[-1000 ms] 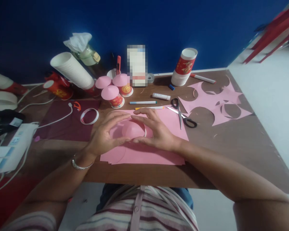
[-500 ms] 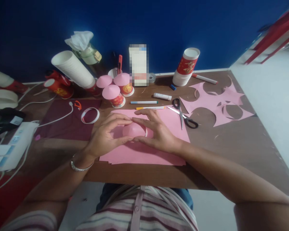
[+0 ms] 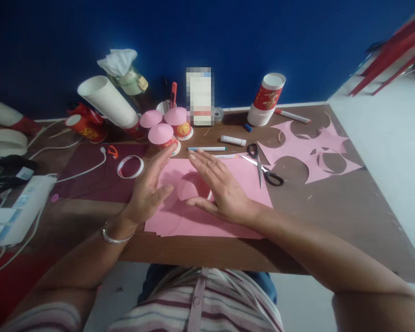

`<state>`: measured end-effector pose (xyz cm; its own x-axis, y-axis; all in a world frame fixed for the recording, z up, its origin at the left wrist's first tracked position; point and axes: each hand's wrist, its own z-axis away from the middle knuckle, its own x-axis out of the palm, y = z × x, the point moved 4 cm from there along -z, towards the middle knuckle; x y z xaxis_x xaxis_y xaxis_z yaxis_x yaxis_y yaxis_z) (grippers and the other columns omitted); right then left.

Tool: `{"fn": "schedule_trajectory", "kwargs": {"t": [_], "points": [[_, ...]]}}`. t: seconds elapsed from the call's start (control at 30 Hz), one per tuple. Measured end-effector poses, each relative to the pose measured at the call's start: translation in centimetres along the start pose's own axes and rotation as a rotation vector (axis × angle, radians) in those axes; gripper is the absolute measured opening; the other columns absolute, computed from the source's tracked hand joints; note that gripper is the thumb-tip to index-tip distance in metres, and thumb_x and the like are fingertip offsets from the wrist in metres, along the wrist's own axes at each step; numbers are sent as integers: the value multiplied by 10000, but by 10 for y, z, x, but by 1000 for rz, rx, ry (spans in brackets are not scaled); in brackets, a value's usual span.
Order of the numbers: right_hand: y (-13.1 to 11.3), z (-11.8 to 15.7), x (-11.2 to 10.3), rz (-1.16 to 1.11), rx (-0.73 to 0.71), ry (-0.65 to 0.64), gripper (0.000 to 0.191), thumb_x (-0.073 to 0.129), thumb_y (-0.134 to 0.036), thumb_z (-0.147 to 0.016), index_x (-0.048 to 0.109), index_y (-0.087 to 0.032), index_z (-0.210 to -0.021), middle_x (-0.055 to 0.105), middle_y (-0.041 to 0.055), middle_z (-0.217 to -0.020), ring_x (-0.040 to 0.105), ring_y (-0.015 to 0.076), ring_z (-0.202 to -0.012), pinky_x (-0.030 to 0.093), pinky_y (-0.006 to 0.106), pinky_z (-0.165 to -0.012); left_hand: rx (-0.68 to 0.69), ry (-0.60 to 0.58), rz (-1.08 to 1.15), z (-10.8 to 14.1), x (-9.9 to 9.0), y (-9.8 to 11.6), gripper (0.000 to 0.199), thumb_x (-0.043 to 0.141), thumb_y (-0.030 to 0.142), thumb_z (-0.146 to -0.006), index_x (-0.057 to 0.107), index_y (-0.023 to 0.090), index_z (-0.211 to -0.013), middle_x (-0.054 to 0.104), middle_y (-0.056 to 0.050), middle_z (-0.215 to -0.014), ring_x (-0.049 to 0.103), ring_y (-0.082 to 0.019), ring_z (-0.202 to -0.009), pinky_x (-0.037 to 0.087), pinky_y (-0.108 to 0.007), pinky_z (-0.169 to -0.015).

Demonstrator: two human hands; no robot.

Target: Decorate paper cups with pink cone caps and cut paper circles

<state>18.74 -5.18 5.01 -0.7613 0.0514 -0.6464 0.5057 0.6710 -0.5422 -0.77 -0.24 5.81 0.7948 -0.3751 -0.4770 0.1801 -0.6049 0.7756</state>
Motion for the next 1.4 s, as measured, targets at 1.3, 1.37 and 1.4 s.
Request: {"fn": "schedule_trajectory", "kwargs": {"t": [1.3,1.37,1.4], "points": [[8,8,-4,-133,158,-71,1051,770,-646,-802,224,-311,-1635,466,159,-1584,458,367,-1442,411,625,-1167,-331,63,369,8,15,-25,634,666,608,-901,502,294,-1427,498,-118,-1518,475,-289,-1417,429,-491,-1182],[13,22,-4,-152,214,-106,1088,794,-606,-804,171,-311,-1646,456,167,-1583,456,373,-1438,430,627,-1150,-318,-56,395,15,18,-28,860,780,638,-783,424,315,-1497,447,-125,-1571,418,-321,-1473,400,-507,-1206],[16,28,-2,-155,248,-121,1088,800,-587,-807,166,-310,-1646,468,169,-1569,456,377,-1434,438,634,-1139,-306,-113,372,19,19,-29,972,833,627,-726,376,323,-1529,423,-131,-1593,400,-335,-1488,387,-517,-1215]]}}
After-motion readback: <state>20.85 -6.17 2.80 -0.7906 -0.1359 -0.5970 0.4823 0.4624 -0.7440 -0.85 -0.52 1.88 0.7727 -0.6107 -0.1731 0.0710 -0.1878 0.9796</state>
